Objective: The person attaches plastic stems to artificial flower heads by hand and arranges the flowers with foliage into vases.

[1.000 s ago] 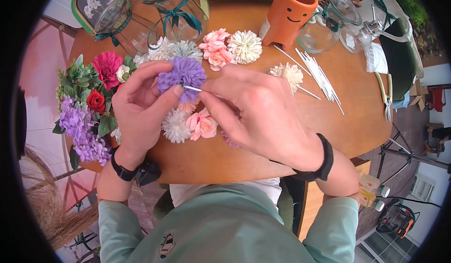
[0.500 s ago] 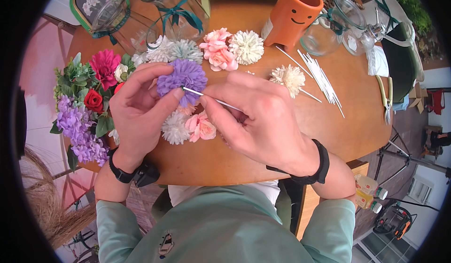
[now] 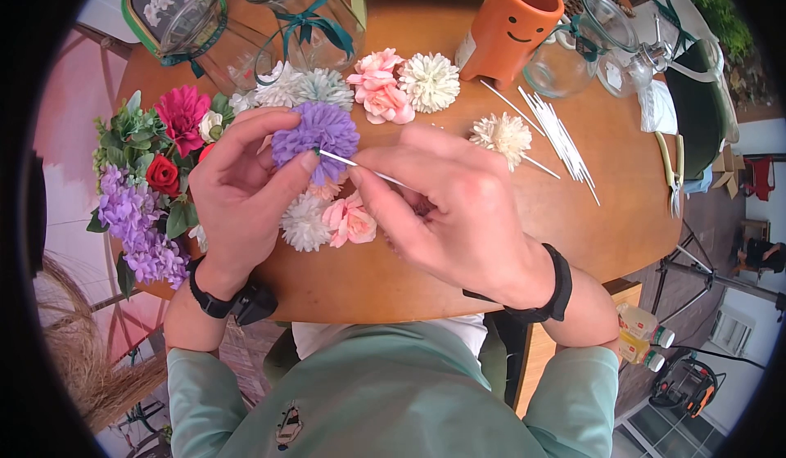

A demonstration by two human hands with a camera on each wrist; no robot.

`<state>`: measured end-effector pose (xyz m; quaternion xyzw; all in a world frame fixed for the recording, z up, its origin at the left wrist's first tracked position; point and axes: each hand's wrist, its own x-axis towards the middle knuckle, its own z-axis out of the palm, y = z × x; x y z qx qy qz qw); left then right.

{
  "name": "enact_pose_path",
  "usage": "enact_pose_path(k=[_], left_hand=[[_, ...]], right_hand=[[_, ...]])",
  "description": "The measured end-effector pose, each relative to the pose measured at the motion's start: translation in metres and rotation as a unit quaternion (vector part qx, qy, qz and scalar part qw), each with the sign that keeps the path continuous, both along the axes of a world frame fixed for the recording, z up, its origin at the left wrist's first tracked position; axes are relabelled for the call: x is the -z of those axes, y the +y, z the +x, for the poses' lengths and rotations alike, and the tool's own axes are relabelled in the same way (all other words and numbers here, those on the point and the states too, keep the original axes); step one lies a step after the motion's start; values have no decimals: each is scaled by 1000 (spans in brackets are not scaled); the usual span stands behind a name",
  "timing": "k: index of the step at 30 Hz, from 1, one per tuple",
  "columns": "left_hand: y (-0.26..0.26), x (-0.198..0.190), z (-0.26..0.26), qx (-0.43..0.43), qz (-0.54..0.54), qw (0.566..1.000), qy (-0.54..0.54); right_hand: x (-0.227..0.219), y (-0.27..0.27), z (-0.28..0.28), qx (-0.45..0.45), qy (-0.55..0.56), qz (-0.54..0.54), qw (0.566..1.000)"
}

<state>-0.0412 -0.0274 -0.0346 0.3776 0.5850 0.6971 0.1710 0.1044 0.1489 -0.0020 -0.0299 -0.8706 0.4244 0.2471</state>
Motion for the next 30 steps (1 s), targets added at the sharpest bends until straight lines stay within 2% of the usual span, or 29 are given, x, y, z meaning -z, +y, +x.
enact_pose_path(k=[4, 6, 7, 9, 10, 12, 13, 15, 16, 17, 19, 21, 26, 30], left_hand=[[0, 0, 1, -8, 3, 1000, -2], [1, -1, -1, -9, 9, 1000, 7], [0, -1, 0, -11, 2, 1000, 4], [0, -3, 0, -14, -3, 1000, 0], [0, -3, 1, -10, -4, 1000, -7], [1, -3, 1, -6, -3, 1000, -15], [1, -3, 2, -9, -5, 1000, -14], [1, -2, 2, -11, -5, 1000, -14], [1, -1, 1, -12, 0, 1000, -8], [1, -1, 1, -13, 4, 1000, -3], [0, 0, -1, -8, 1, 1000, 5], [-1, 0, -1, -3, -2, 1000, 14], [0, -2, 1, -2, 9, 1000, 3], [0, -3, 1, 9, 10, 1000, -1]], right_hand=[[8, -2, -2, 17, -21, -70, 997], [14, 7, -7, -25, 53, -75, 995], [10, 8, -5, -24, 53, -74, 996], [-3, 14, -1, -24, 43, 17, 999], [-5, 15, 1, -24, 43, 18, 999], [-8, 15, 4, -56, -27, -76, 995], [-5, 14, 4, -55, -27, -75, 995], [6, 14, -1, -22, -15, -270, 963], [14, 17, -4, -46, 34, -289, 956], [14, 19, -5, -46, 34, -288, 956], [13, 22, -5, -63, 36, -450, 890], [14, 28, -5, -69, 22, -430, 900], [13, 32, -4, -84, -32, -493, 865], [15, 31, -5, -84, -41, -499, 861]])
